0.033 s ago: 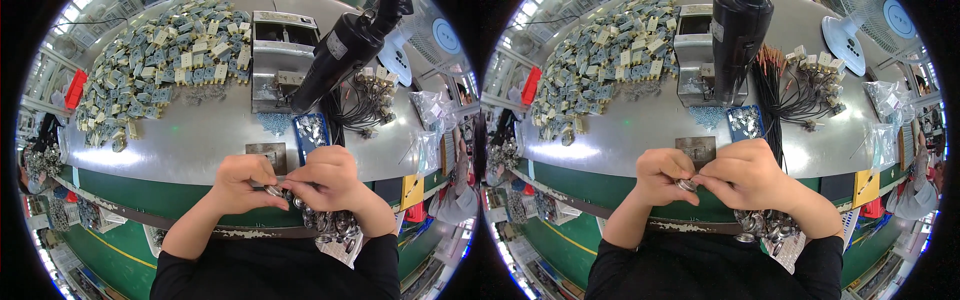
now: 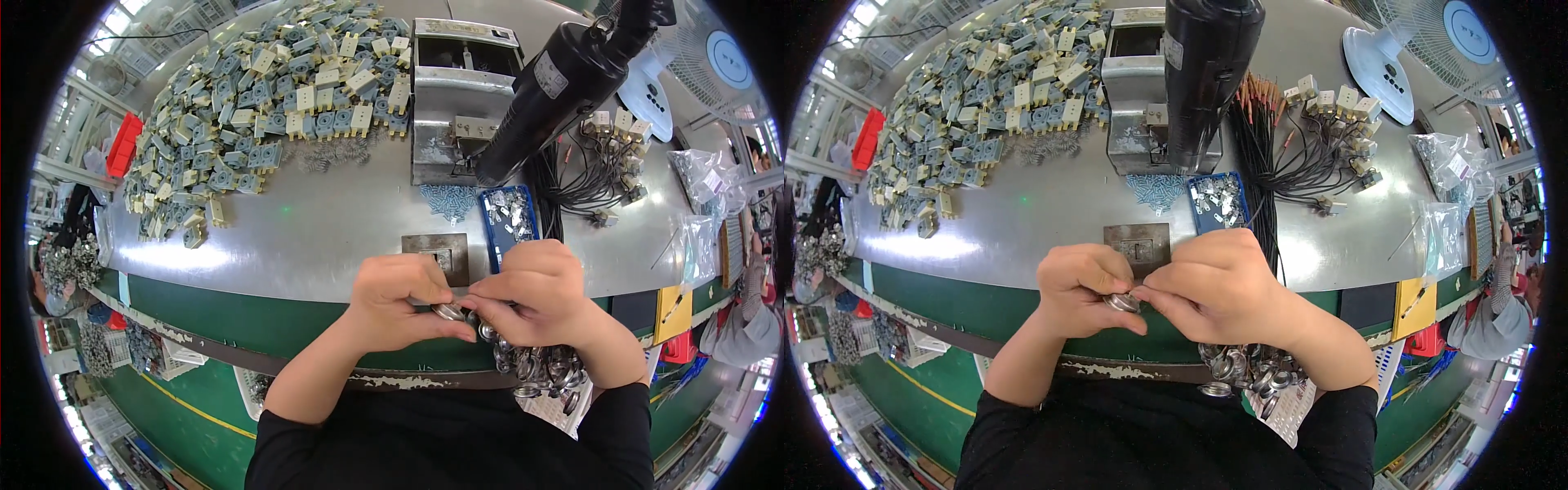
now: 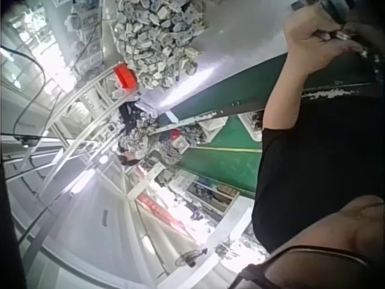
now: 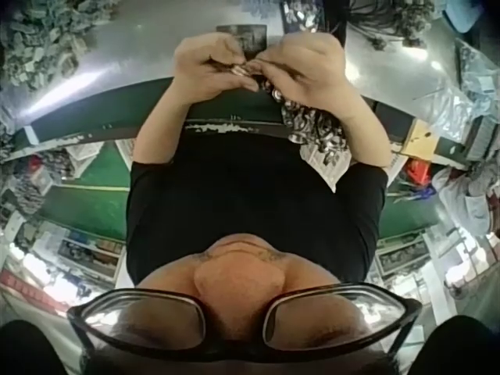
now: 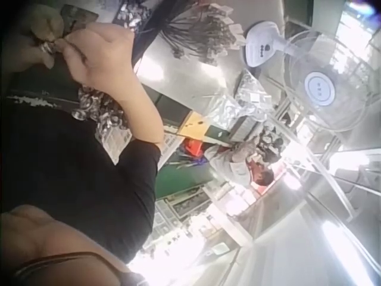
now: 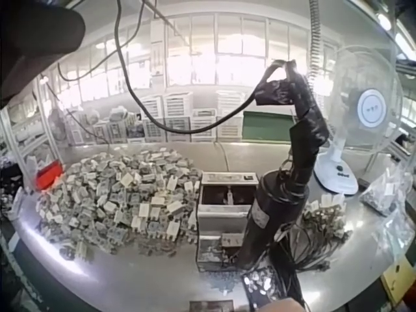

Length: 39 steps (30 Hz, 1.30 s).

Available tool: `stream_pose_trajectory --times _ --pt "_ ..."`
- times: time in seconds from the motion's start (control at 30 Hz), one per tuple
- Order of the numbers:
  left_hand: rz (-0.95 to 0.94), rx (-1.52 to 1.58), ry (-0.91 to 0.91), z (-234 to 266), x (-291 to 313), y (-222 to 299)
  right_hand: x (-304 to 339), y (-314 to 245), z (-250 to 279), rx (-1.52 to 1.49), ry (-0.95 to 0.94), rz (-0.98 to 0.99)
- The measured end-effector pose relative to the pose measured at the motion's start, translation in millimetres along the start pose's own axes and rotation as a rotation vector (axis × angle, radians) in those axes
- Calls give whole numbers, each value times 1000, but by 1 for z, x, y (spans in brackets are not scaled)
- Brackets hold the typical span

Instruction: Assembling electronic components by connecting wire harnesses and using a power screwdriver to secure parts.

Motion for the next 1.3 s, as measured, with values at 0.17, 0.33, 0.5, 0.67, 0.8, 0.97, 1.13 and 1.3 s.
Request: stream_pose_trajectory --times 0.17,0.33,0.5,0.67,0.8,0.97,1.13,1.3 --pt "-176 -410 17 -2 -1 21 9 -8 -5 213 138 183" --pt "-61 -329 33 7 -8 21 2 -6 -6 159 133 80" --pt "-1 -482 46 13 -12 30 -4 -5 -3 88 70 -8" --pt "-128 -824 54 15 -13 29 -5 10 -11 -142 -111 -350" --pt "-214 -901 151 12 -14 25 -4 16 -15 -139 -50 -340" --pt "40 -661 136 11 -17 19 -1 18 -7 -121 4 -285" --pt "600 734 46 -19 16 -18 1 21 -3 -202 16 -285" --pt "702 1126 98 -25 23 -16 -1 16 -2 -272 -144 -222"
Point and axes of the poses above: each hand's wrist, its own x-axis away from the middle knuckle, its own z-axis out of the back of the hand, y = z × x, the point moved 7 cm from there along -x, towards the middle knuckle, and after that the axes turned 10 degrees about -z, right-handed, at the moved point
